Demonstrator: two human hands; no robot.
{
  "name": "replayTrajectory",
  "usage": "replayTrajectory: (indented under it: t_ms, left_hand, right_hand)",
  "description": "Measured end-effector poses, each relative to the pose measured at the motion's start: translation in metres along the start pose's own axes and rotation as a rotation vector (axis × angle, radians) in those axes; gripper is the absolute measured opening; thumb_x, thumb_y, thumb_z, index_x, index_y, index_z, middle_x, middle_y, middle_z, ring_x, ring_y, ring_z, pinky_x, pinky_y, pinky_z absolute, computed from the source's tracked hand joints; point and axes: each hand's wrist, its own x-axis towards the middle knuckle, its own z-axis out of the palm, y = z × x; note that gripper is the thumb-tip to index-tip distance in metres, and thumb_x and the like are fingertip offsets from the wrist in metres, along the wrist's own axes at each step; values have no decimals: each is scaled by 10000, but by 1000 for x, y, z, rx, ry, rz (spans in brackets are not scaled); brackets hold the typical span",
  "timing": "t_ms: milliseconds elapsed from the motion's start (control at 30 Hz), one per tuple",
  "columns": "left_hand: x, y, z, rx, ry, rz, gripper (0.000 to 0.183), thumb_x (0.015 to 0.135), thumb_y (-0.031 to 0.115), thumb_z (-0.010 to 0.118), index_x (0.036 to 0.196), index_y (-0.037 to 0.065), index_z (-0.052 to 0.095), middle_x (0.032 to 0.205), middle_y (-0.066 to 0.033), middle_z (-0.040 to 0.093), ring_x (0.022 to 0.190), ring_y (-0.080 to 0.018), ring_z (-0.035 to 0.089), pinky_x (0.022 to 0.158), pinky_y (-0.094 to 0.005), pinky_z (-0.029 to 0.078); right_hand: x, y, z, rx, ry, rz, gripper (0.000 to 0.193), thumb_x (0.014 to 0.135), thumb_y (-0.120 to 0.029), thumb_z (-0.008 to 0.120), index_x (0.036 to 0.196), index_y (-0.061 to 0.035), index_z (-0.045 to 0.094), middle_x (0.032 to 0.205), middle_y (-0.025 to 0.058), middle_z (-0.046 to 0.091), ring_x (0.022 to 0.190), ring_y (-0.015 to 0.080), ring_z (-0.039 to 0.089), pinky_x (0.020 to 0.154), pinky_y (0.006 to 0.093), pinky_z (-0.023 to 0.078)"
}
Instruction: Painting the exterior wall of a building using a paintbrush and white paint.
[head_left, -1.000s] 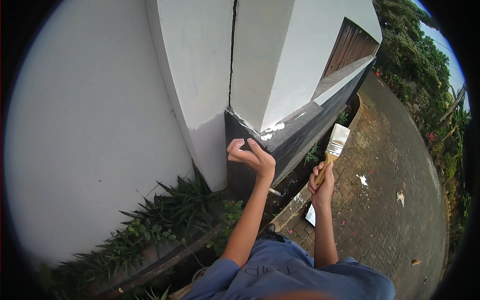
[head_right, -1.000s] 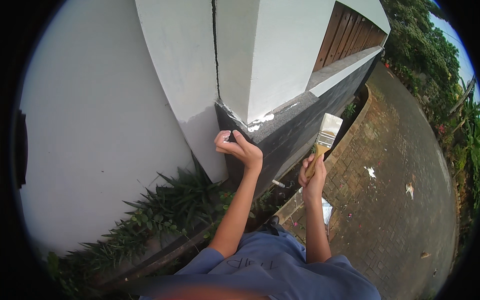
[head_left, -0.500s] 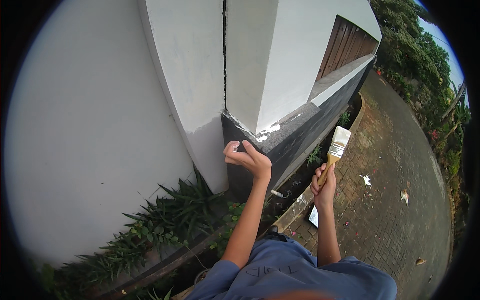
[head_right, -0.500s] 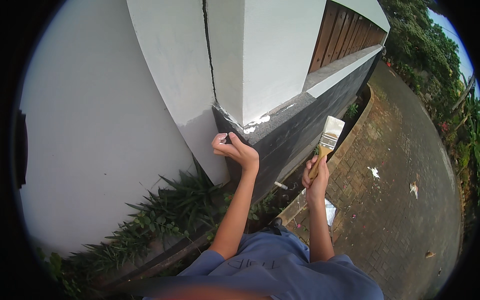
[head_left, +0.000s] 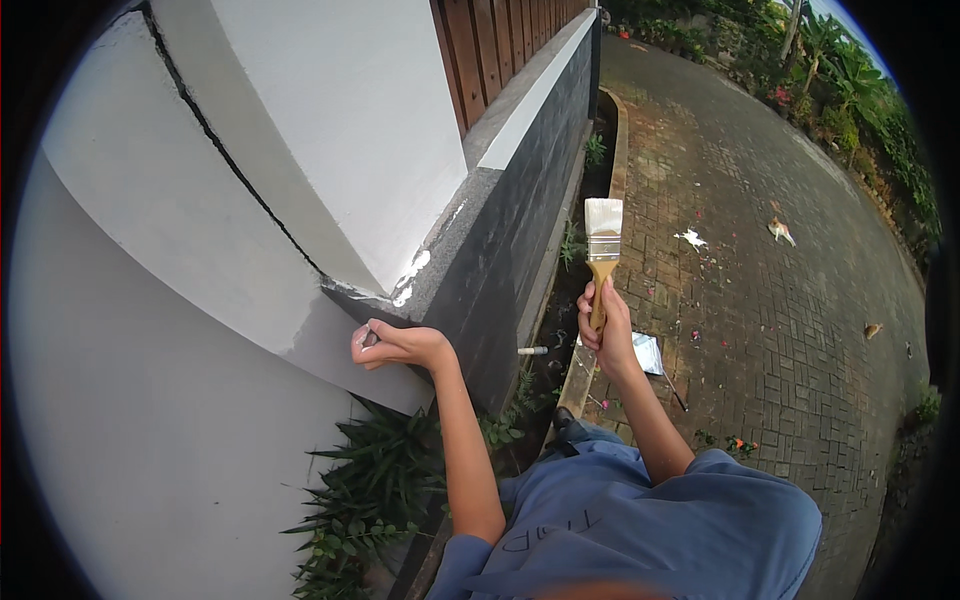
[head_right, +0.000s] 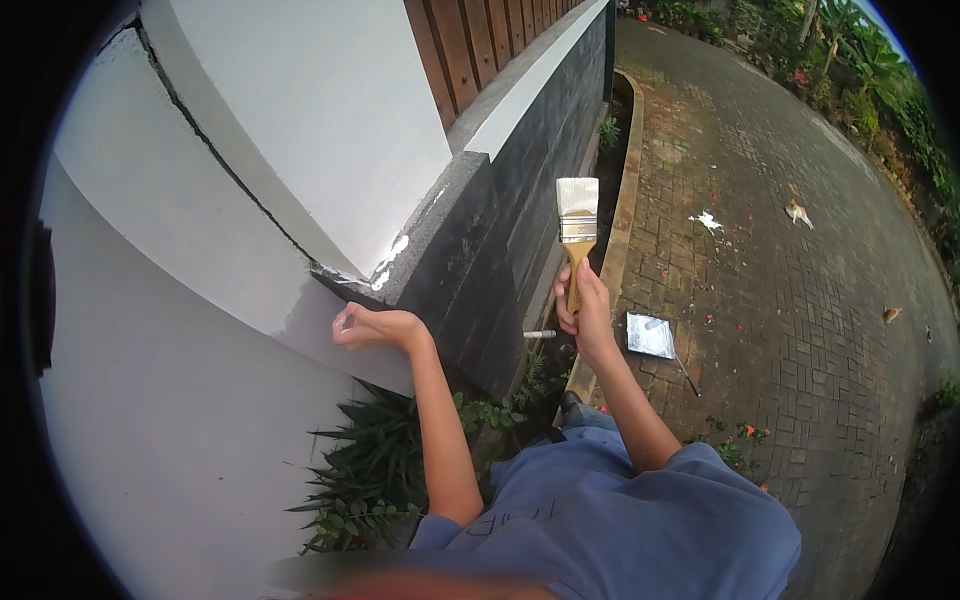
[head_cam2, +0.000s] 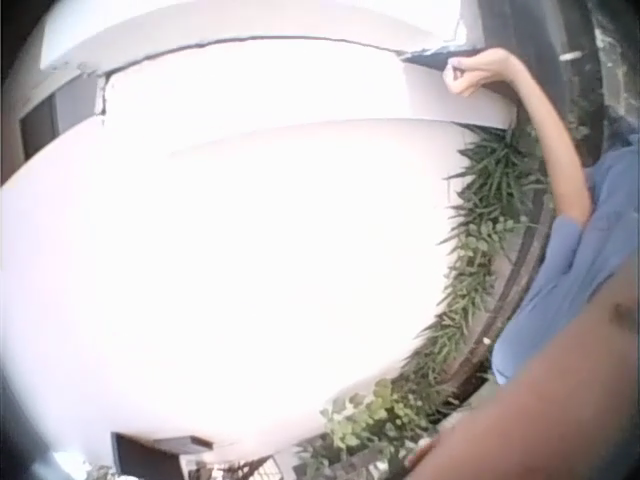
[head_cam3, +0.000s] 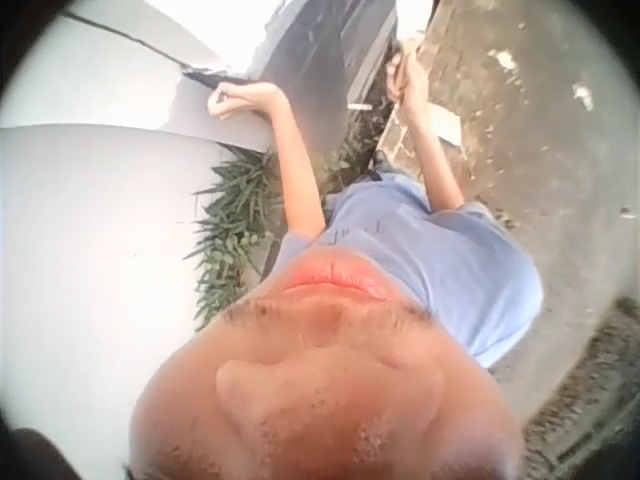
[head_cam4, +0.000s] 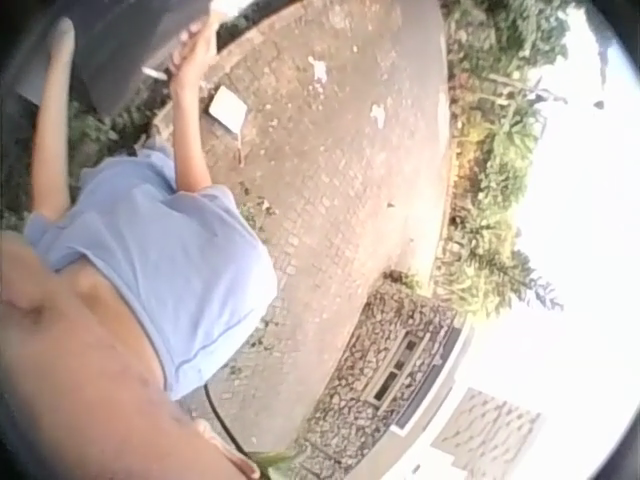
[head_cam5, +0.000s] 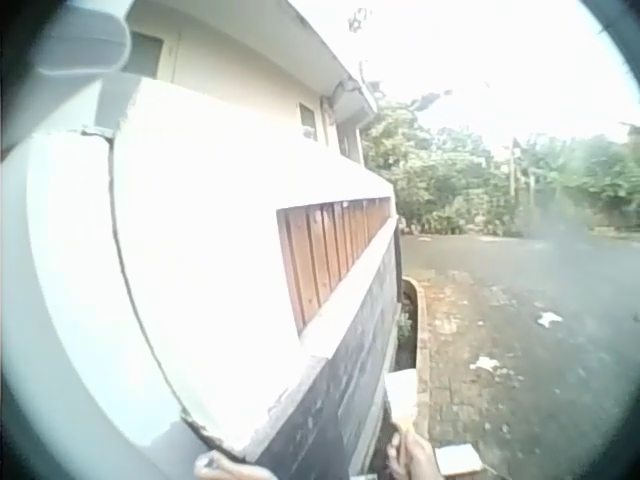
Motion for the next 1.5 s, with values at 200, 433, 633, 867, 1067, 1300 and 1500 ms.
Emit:
replayTrajectory:
  t_ms: [200, 433, 633, 867, 1067, 1300, 1500]
  left_hand:
    - [-10, -3, 4, 31, -3, -26, 205, 907, 212, 393, 933, 18, 334, 991, -154, 356, 920, -254, 262, 855, -391, 265]
    - [7, -8, -6, 99, 91, -39, 216, 921, 203, 375, 935, -7, 328, 984, -137, 340, 942, -243, 271, 896, -375, 241]
    - [-5, 0, 11, 3, 106, 20, 216, 910, 159, 398, 1018, -17, 337, 1047, -173, 341, 943, -249, 315, 874, -372, 270]
    - [2, -7, -2, -6, 202, 52, 206, 900, 146, 409, 1005, -20, 345, 1011, -162, 364, 950, -255, 325, 893, -378, 258]
    - [-8, -22, 7, -138, 238, 109, 159, 895, 103, 409, 1003, 5, 347, 979, -114, 351, 893, -201, 378, 853, -330, 324]
    - [-10, -15, 4, -243, 204, 80, 163, 893, 102, 428, 1006, 17, 346, 956, -102, 382, 870, -178, 397, 837, -316, 338]
    - [-8, -13, -1, -227, 173, 81, 168, 896, 116, 426, 1005, 21, 341, 934, -93, 405, 865, -164, 394, 839, -301, 337]
  right_hand:
    - [2, -10, -47, 64, 159, -14, 353, 973, -418, 326, 905, -95, 450, 733, 3, 470, 375, 46, 287, 316, 186, 193]
    - [33, -1, -48, 84, 139, 39, 351, 973, -428, 315, 901, -105, 429, 723, 2, 456, 377, 44, 287, 316, 185, 195]
    - [73, -5, -36, 193, 28, 32, 306, 966, -425, 354, 927, -132, 433, 736, -16, 448, 392, 45, 287, 307, 181, 182]
    - [82, 12, 33, 62, -369, 132, 350, 976, -394, 347, 989, -63, 461, 738, 12, 452, 402, 38, 301, 338, 180, 203]
    - [65, 21, 59, 94, -709, 341, 344, 984, -346, 346, 946, -39, 497, 592, -24, 378, 397, 23, 272, 352, 179, 184]
    - [51, 24, 69, 95, -835, 428, 350, 981, -364, 348, 948, -44, 485, 572, -27, 339, 372, 28, 244, 326, 183, 158]
    - [45, 20, 60, 118, -783, 438, 341, 982, -350, 353, 962, -39, 491, 577, -29, 344, 380, 25, 253, 335, 179, 165]
